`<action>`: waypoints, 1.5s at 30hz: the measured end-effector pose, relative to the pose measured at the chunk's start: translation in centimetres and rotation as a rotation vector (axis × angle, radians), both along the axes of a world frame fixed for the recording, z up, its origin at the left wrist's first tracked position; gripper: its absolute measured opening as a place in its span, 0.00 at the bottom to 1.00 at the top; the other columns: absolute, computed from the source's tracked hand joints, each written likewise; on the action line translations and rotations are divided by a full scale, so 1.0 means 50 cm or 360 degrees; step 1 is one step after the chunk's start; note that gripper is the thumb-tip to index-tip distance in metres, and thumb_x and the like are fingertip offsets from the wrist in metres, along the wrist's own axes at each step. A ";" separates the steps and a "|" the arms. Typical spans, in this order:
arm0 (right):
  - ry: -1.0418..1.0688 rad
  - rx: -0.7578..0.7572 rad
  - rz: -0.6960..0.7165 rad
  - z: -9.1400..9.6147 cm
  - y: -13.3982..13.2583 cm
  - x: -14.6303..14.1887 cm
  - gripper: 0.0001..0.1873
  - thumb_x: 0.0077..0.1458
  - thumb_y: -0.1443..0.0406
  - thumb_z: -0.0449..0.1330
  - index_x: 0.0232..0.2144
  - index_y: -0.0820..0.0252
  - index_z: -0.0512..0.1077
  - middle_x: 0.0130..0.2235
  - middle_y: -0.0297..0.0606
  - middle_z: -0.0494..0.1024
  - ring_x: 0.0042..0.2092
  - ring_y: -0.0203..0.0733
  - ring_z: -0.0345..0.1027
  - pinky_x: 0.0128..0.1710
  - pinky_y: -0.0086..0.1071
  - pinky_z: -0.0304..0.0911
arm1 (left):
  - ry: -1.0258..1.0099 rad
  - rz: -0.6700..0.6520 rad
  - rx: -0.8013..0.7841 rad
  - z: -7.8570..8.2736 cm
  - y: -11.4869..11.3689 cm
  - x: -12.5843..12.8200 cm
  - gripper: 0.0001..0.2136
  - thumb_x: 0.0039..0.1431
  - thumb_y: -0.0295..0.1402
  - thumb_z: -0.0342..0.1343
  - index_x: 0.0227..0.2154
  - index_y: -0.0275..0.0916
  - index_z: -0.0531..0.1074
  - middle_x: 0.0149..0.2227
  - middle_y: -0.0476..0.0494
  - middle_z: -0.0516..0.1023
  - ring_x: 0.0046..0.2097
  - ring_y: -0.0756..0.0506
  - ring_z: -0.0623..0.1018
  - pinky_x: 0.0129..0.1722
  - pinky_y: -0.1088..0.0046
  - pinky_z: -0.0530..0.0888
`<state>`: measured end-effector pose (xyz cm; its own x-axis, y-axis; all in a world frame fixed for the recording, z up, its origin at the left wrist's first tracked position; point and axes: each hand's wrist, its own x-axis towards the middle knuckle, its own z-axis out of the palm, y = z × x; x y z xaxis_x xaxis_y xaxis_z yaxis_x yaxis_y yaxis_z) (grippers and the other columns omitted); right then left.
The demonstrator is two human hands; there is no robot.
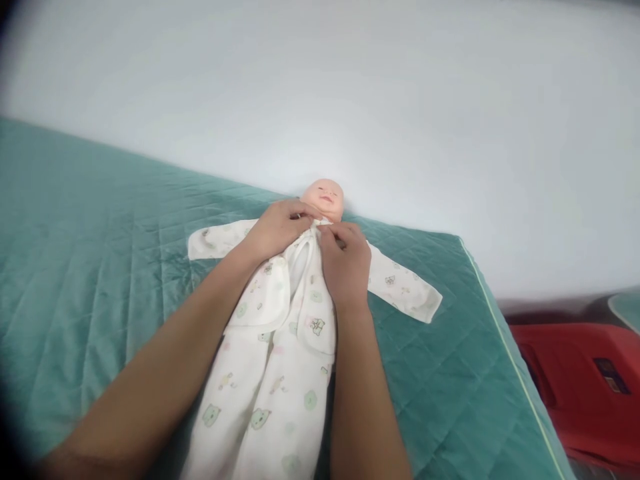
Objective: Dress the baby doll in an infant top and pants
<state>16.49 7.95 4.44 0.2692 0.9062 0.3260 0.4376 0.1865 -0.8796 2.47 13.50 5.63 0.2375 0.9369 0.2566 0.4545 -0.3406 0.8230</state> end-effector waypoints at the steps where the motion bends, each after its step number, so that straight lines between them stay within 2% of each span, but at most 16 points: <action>1: 0.0005 -0.0003 -0.0023 0.000 -0.001 0.000 0.09 0.57 0.62 0.60 0.30 0.54 0.80 0.42 0.35 0.80 0.46 0.44 0.72 0.51 0.40 0.64 | 0.0014 0.0004 0.0002 0.000 0.000 0.000 0.14 0.58 0.25 0.51 0.37 0.43 0.83 0.49 0.47 0.82 0.53 0.43 0.78 0.56 0.67 0.71; 5: -0.0012 -0.0026 -0.0040 -0.002 0.000 0.001 0.09 0.58 0.61 0.61 0.32 0.52 0.81 0.43 0.36 0.79 0.48 0.46 0.71 0.53 0.43 0.64 | 0.0003 -0.0029 -0.0008 -0.001 0.001 -0.002 0.15 0.59 0.26 0.51 0.39 0.41 0.83 0.50 0.46 0.82 0.53 0.43 0.78 0.56 0.67 0.71; 10: -0.0145 -0.0033 0.0058 -0.007 0.003 0.005 0.11 0.60 0.59 0.59 0.37 0.49 0.82 0.47 0.38 0.77 0.54 0.49 0.66 0.59 0.48 0.58 | -0.0026 -0.0086 -0.0017 -0.001 0.001 -0.007 0.14 0.60 0.27 0.51 0.39 0.43 0.83 0.49 0.48 0.82 0.53 0.44 0.78 0.56 0.69 0.71; 14: -0.0226 -0.0020 0.0130 -0.010 0.006 0.012 0.12 0.61 0.60 0.58 0.42 0.48 0.82 0.50 0.39 0.75 0.57 0.49 0.63 0.62 0.49 0.55 | -0.0032 -0.0085 0.0007 0.001 -0.001 -0.008 0.15 0.60 0.27 0.50 0.40 0.43 0.82 0.49 0.48 0.82 0.53 0.45 0.78 0.56 0.69 0.71; 19: -0.0242 -0.0046 0.0261 -0.012 0.008 0.022 0.13 0.61 0.60 0.58 0.44 0.47 0.81 0.54 0.36 0.75 0.62 0.48 0.60 0.65 0.49 0.51 | -0.0089 -0.0143 -0.0017 0.006 -0.006 -0.011 0.11 0.62 0.35 0.53 0.38 0.41 0.82 0.45 0.47 0.83 0.47 0.45 0.79 0.51 0.70 0.73; 24: 0.0094 -0.0006 0.0200 -0.013 0.010 0.018 0.10 0.58 0.61 0.59 0.36 0.52 0.81 0.50 0.36 0.79 0.55 0.46 0.70 0.61 0.45 0.59 | -0.0094 -0.0104 -0.0088 0.006 -0.006 -0.009 0.09 0.59 0.33 0.56 0.37 0.41 0.82 0.45 0.47 0.83 0.47 0.44 0.79 0.49 0.70 0.73; 28: 0.0198 -0.0050 0.0056 -0.012 0.009 0.015 0.09 0.55 0.63 0.59 0.34 0.55 0.80 0.46 0.35 0.81 0.52 0.45 0.72 0.58 0.42 0.62 | -0.0057 -0.0019 -0.0086 0.001 -0.002 -0.006 0.09 0.58 0.32 0.56 0.34 0.41 0.82 0.43 0.45 0.84 0.45 0.43 0.80 0.47 0.68 0.73; 31: 0.0148 -0.0062 0.0041 -0.011 0.008 0.015 0.09 0.55 0.63 0.59 0.35 0.55 0.79 0.47 0.36 0.80 0.52 0.45 0.71 0.58 0.42 0.62 | -0.0077 -0.0008 -0.0064 -0.005 0.003 -0.006 0.09 0.58 0.32 0.56 0.32 0.41 0.81 0.43 0.46 0.84 0.45 0.42 0.80 0.46 0.68 0.73; 36: 0.0027 0.0015 0.0174 -0.013 0.013 0.020 0.10 0.57 0.63 0.57 0.37 0.54 0.80 0.49 0.37 0.79 0.54 0.44 0.70 0.61 0.44 0.58 | -0.0182 0.0029 -0.0013 -0.011 0.000 -0.006 0.08 0.59 0.31 0.55 0.33 0.40 0.80 0.39 0.46 0.84 0.43 0.44 0.80 0.45 0.69 0.73; 41: -0.0075 0.0010 0.0294 -0.008 0.017 0.028 0.11 0.58 0.59 0.59 0.40 0.54 0.79 0.51 0.38 0.78 0.56 0.45 0.68 0.59 0.44 0.59 | -0.0298 0.0165 0.0154 -0.005 -0.041 -0.017 0.09 0.61 0.31 0.53 0.36 0.39 0.80 0.38 0.47 0.82 0.40 0.47 0.78 0.44 0.71 0.71; 43: -0.0132 0.0017 0.0221 0.001 0.011 0.025 0.11 0.57 0.59 0.60 0.40 0.54 0.78 0.49 0.39 0.78 0.52 0.45 0.69 0.55 0.43 0.61 | -0.0300 0.0153 0.0142 -0.004 -0.062 -0.025 0.10 0.61 0.33 0.53 0.35 0.39 0.79 0.36 0.47 0.81 0.38 0.47 0.76 0.42 0.72 0.71; 45: -0.0210 0.0015 0.0075 0.016 -0.002 0.018 0.09 0.57 0.59 0.60 0.36 0.56 0.76 0.44 0.38 0.78 0.45 0.43 0.69 0.49 0.40 0.62 | -0.0288 0.0115 0.0112 -0.006 -0.079 -0.033 0.09 0.61 0.34 0.54 0.34 0.39 0.79 0.35 0.47 0.80 0.37 0.47 0.75 0.41 0.72 0.71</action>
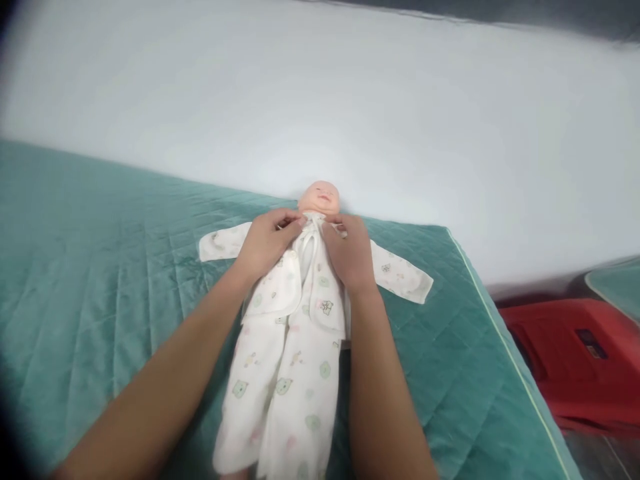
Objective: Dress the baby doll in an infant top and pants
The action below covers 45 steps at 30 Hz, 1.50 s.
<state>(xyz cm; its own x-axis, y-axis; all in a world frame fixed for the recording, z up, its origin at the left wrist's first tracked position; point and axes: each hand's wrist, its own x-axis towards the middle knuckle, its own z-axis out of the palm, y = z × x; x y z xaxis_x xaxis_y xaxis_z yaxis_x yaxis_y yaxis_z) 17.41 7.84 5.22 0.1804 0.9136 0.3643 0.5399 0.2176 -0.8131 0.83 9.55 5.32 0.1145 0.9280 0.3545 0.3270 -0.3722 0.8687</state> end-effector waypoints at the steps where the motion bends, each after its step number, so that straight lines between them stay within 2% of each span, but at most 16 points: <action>1: -0.0038 -0.0026 -0.0046 0.008 -0.009 -0.004 0.08 0.57 0.58 0.60 0.34 0.56 0.74 0.39 0.37 0.78 0.40 0.41 0.68 0.44 0.39 0.62 | 0.0006 -0.0029 -0.0013 -0.002 -0.006 -0.004 0.09 0.61 0.35 0.54 0.34 0.39 0.79 0.35 0.48 0.79 0.37 0.48 0.75 0.41 0.72 0.70; 3: -0.0125 -0.0136 -0.0039 0.021 -0.031 -0.012 0.11 0.57 0.55 0.60 0.30 0.56 0.69 0.31 0.33 0.74 0.32 0.39 0.64 0.36 0.36 0.60 | 0.0001 -0.0101 -0.0043 -0.005 -0.012 -0.009 0.08 0.60 0.35 0.56 0.35 0.40 0.78 0.35 0.48 0.77 0.37 0.48 0.74 0.39 0.73 0.70; 5: -0.0239 -0.0265 0.0017 0.028 -0.054 -0.017 0.15 0.56 0.52 0.61 0.30 0.54 0.66 0.26 0.29 0.70 0.29 0.38 0.60 0.32 0.35 0.55 | -0.0010 -0.0176 -0.0085 -0.008 -0.013 -0.013 0.07 0.59 0.35 0.57 0.35 0.40 0.78 0.37 0.48 0.76 0.36 0.49 0.73 0.36 0.74 0.69; 9: -0.0406 -0.0375 -0.0025 0.020 -0.089 -0.024 0.17 0.56 0.51 0.62 0.31 0.53 0.61 0.26 0.28 0.67 0.28 0.38 0.59 0.30 0.34 0.52 | 0.0022 -0.0271 -0.0197 -0.004 -0.012 -0.021 0.05 0.56 0.34 0.59 0.33 0.40 0.75 0.33 0.49 0.75 0.33 0.50 0.72 0.32 0.74 0.67; 11: -0.0344 -0.0365 -0.0078 0.006 -0.098 -0.030 0.17 0.56 0.51 0.61 0.31 0.53 0.61 0.28 0.28 0.68 0.29 0.39 0.60 0.31 0.34 0.54 | 0.0071 -0.0283 -0.0208 0.001 -0.012 -0.025 0.03 0.56 0.33 0.59 0.32 0.40 0.74 0.31 0.50 0.75 0.31 0.50 0.71 0.31 0.74 0.67; 14: -0.0082 -0.0271 -0.0150 -0.013 -0.104 -0.040 0.14 0.56 0.52 0.60 0.32 0.53 0.63 0.30 0.28 0.69 0.31 0.38 0.62 0.34 0.34 0.57 | 0.0167 -0.0268 -0.0137 0.009 -0.014 -0.026 0.03 0.57 0.33 0.58 0.29 0.40 0.74 0.30 0.50 0.76 0.31 0.49 0.72 0.32 0.73 0.67; 16: 0.0077 -0.0226 -0.0163 -0.019 -0.103 -0.044 0.12 0.57 0.53 0.60 0.33 0.54 0.66 0.30 0.28 0.70 0.32 0.38 0.62 0.35 0.34 0.58 | 0.0115 -0.0230 -0.0116 0.013 -0.016 -0.020 0.04 0.57 0.33 0.58 0.29 0.40 0.74 0.29 0.49 0.77 0.31 0.49 0.73 0.33 0.72 0.68; 19: 0.0180 -0.0197 -0.0181 -0.018 -0.096 -0.047 0.09 0.57 0.57 0.59 0.31 0.55 0.67 0.30 0.29 0.71 0.32 0.37 0.62 0.35 0.33 0.58 | -0.0140 -0.0143 -0.0134 0.014 -0.019 -0.003 0.05 0.58 0.34 0.58 0.31 0.39 0.74 0.31 0.49 0.78 0.32 0.49 0.74 0.34 0.73 0.69; 22: 0.0106 -0.0125 -0.0223 -0.015 -0.081 -0.050 0.08 0.56 0.58 0.59 0.32 0.55 0.68 0.33 0.31 0.74 0.32 0.37 0.64 0.36 0.34 0.59 | -0.0258 -0.0113 -0.0138 0.014 -0.023 0.014 0.04 0.56 0.33 0.59 0.30 0.38 0.74 0.31 0.48 0.79 0.33 0.49 0.75 0.35 0.73 0.70; 27: -0.0095 -0.0019 -0.0249 -0.010 -0.060 -0.051 0.08 0.55 0.58 0.60 0.31 0.55 0.70 0.34 0.34 0.76 0.34 0.40 0.66 0.39 0.36 0.61 | -0.0190 -0.0159 -0.0195 0.014 -0.026 0.013 0.04 0.56 0.32 0.59 0.30 0.38 0.77 0.34 0.47 0.81 0.35 0.48 0.76 0.36 0.73 0.70; 34: 0.0306 -0.0184 -0.0078 0.005 -0.053 -0.035 0.06 0.53 0.61 0.61 0.31 0.56 0.76 0.32 0.34 0.79 0.33 0.40 0.69 0.35 0.34 0.63 | -0.0174 -0.0224 -0.0267 0.015 -0.022 -0.004 0.06 0.56 0.34 0.59 0.33 0.39 0.78 0.35 0.46 0.81 0.35 0.48 0.77 0.34 0.73 0.70; 39: 0.0612 -0.0218 0.0046 -0.005 -0.051 -0.024 0.08 0.52 0.59 0.64 0.32 0.56 0.79 0.35 0.34 0.81 0.37 0.41 0.72 0.38 0.34 0.65 | -0.0269 -0.0257 -0.0277 0.011 -0.018 -0.004 0.05 0.56 0.34 0.60 0.32 0.39 0.78 0.34 0.47 0.81 0.35 0.48 0.77 0.35 0.73 0.70; 45: 0.0653 -0.0266 0.0081 -0.007 -0.055 -0.025 0.11 0.52 0.57 0.65 0.35 0.55 0.80 0.38 0.36 0.83 0.40 0.43 0.74 0.40 0.36 0.67 | -0.0297 -0.0278 -0.0277 0.008 -0.016 -0.006 0.06 0.55 0.36 0.61 0.31 0.38 0.79 0.34 0.46 0.81 0.36 0.48 0.77 0.37 0.73 0.71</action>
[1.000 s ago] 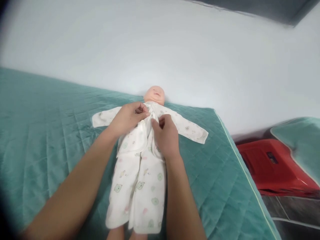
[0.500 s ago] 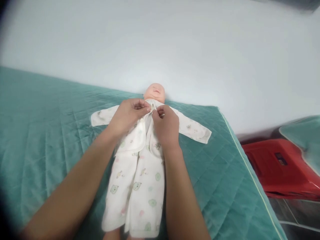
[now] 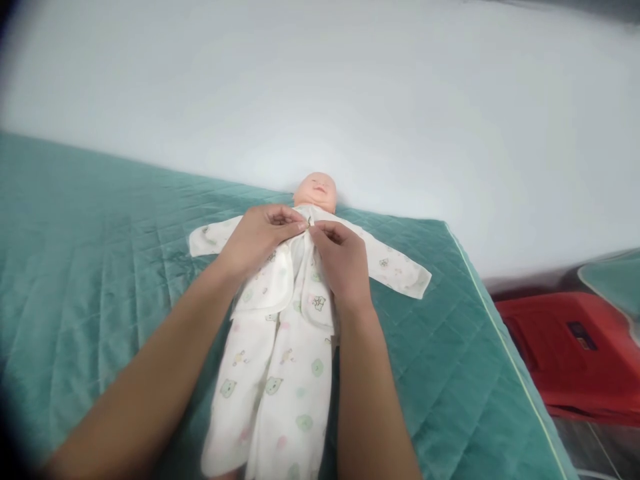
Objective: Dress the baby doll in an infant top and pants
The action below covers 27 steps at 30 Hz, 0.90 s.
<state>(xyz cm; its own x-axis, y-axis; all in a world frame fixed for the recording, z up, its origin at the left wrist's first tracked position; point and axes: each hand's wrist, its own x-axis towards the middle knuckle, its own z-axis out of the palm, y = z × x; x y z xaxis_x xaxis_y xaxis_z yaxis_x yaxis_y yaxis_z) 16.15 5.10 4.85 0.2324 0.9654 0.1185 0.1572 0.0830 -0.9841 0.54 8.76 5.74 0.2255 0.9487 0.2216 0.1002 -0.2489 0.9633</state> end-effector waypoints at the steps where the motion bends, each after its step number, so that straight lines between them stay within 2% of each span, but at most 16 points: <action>1: 0.0008 -0.0013 0.0006 0.002 -0.002 -0.002 0.11 0.51 0.56 0.66 0.35 0.55 0.81 0.38 0.36 0.83 0.40 0.44 0.74 0.40 0.36 0.67 | -0.0010 0.0000 -0.0005 -0.001 0.001 0.000 0.06 0.55 0.36 0.62 0.31 0.38 0.79 0.34 0.46 0.81 0.37 0.48 0.77 0.37 0.73 0.71; 10: -0.0185 -0.0124 -0.0016 0.031 -0.019 -0.025 0.14 0.50 0.58 0.67 0.39 0.58 0.78 0.37 0.36 0.82 0.36 0.41 0.74 0.36 0.34 0.66 | -0.0146 -0.0071 -0.0101 -0.009 0.003 -0.009 0.09 0.52 0.38 0.65 0.29 0.36 0.79 0.32 0.45 0.80 0.35 0.48 0.76 0.36 0.73 0.71; 15: -0.0321 -0.0121 -0.0057 0.034 -0.022 -0.033 0.14 0.50 0.59 0.66 0.40 0.57 0.76 0.33 0.33 0.81 0.35 0.39 0.72 0.34 0.33 0.64 | -0.0018 -0.0126 -0.0059 0.000 -0.002 -0.016 0.11 0.55 0.40 0.63 0.28 0.37 0.79 0.31 0.46 0.80 0.35 0.49 0.75 0.35 0.73 0.68; 19: -0.0415 -0.0091 -0.0085 0.033 -0.025 -0.043 0.11 0.51 0.62 0.64 0.38 0.56 0.74 0.32 0.32 0.81 0.32 0.38 0.71 0.31 0.31 0.62 | 0.0091 -0.0060 -0.0039 0.005 -0.005 -0.013 0.12 0.54 0.42 0.63 0.29 0.37 0.77 0.31 0.46 0.79 0.34 0.49 0.74 0.33 0.73 0.67; 23: -0.0560 -0.0032 -0.0098 0.032 -0.028 -0.053 0.07 0.52 0.64 0.62 0.36 0.55 0.73 0.30 0.31 0.80 0.31 0.38 0.71 0.31 0.32 0.62 | 0.0052 -0.0016 -0.0099 0.002 -0.003 -0.007 0.09 0.53 0.38 0.63 0.31 0.38 0.75 0.32 0.47 0.78 0.33 0.49 0.75 0.32 0.74 0.68; 27: -0.0634 -0.0006 -0.0097 0.030 -0.028 -0.055 0.11 0.52 0.65 0.62 0.40 0.54 0.73 0.32 0.31 0.81 0.34 0.40 0.73 0.34 0.33 0.63 | -0.0030 -0.0055 -0.0144 -0.003 0.001 -0.006 0.08 0.52 0.33 0.62 0.35 0.38 0.74 0.30 0.48 0.77 0.32 0.49 0.77 0.33 0.74 0.69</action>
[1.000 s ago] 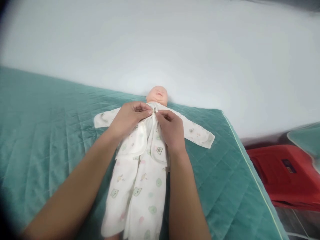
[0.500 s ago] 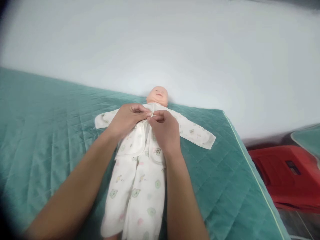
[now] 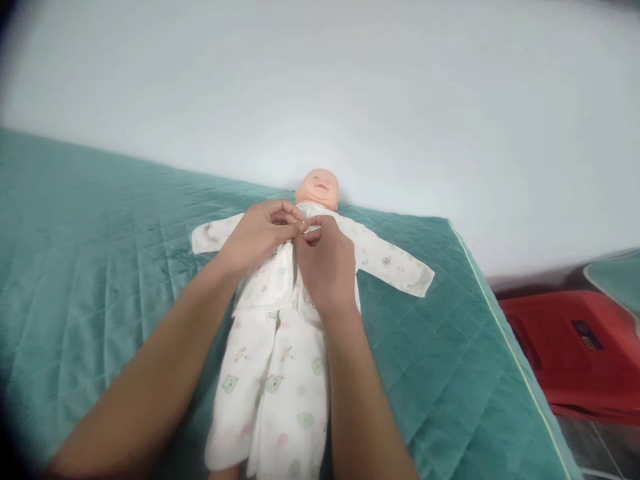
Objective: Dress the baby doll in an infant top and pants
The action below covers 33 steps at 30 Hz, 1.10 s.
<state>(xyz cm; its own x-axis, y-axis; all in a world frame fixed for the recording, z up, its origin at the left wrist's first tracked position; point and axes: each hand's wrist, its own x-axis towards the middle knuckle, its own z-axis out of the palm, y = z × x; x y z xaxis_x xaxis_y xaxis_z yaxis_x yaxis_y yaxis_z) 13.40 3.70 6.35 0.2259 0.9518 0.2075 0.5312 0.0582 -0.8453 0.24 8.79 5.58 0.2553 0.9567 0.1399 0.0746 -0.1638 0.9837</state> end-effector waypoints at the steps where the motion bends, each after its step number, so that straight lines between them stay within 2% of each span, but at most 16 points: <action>1: 0.0002 -0.0001 0.0001 0.000 0.000 0.000 0.13 0.52 0.65 0.62 0.42 0.54 0.72 0.32 0.31 0.81 0.35 0.41 0.74 0.35 0.34 0.64 | -0.0039 -0.0014 -0.0007 -0.001 0.001 0.000 0.08 0.52 0.32 0.62 0.35 0.38 0.74 0.29 0.49 0.77 0.32 0.49 0.77 0.33 0.74 0.69; 6: 0.0029 -0.0016 0.0015 0.001 -0.002 0.003 0.16 0.53 0.65 0.62 0.45 0.54 0.72 0.33 0.32 0.81 0.36 0.42 0.74 0.36 0.34 0.64 | -0.0193 -0.0091 -0.0047 -0.003 0.003 -0.004 0.08 0.53 0.30 0.62 0.37 0.38 0.73 0.29 0.50 0.76 0.31 0.50 0.76 0.33 0.74 0.70; 12: -0.0010 -0.0062 0.0043 0.005 -0.004 0.005 0.15 0.53 0.62 0.62 0.45 0.54 0.73 0.34 0.33 0.80 0.35 0.41 0.72 0.35 0.34 0.64 | 0.0070 -0.0140 -0.0013 0.014 0.002 -0.016 0.06 0.55 0.31 0.58 0.37 0.39 0.74 0.26 0.50 0.73 0.27 0.51 0.71 0.26 0.76 0.64; 18: -0.0155 -0.0127 0.0081 0.028 -0.018 0.024 0.15 0.52 0.62 0.63 0.44 0.55 0.71 0.39 0.35 0.78 0.35 0.40 0.70 0.35 0.34 0.62 | 0.0337 -0.0190 0.0006 0.034 -0.005 -0.038 0.06 0.55 0.31 0.57 0.35 0.40 0.75 0.30 0.48 0.76 0.26 0.52 0.70 0.24 0.76 0.63; 23: -0.0602 -0.0383 0.0126 0.060 -0.053 0.033 0.08 0.51 0.62 0.61 0.32 0.54 0.65 0.33 0.32 0.74 0.30 0.39 0.64 0.28 0.33 0.55 | 0.0640 -0.0461 0.0117 0.062 -0.014 -0.065 0.09 0.57 0.40 0.59 0.32 0.40 0.78 0.30 0.48 0.76 0.29 0.51 0.70 0.27 0.75 0.64; 27: -0.0906 -0.0429 0.0141 0.065 -0.066 0.021 0.08 0.54 0.63 0.58 0.28 0.54 0.61 0.30 0.33 0.72 0.28 0.39 0.60 0.27 0.33 0.49 | 0.0757 -0.0678 0.0139 0.071 -0.014 -0.077 0.11 0.54 0.43 0.63 0.32 0.40 0.79 0.34 0.47 0.79 0.34 0.49 0.74 0.31 0.75 0.67; 33: -0.0945 -0.0420 0.0122 0.065 -0.063 0.020 0.09 0.52 0.66 0.57 0.23 0.54 0.60 0.24 0.35 0.70 0.24 0.39 0.56 0.25 0.34 0.46 | 0.0693 -0.0721 0.0207 0.059 -0.010 -0.078 0.07 0.54 0.38 0.62 0.27 0.40 0.77 0.28 0.48 0.77 0.30 0.49 0.72 0.28 0.73 0.65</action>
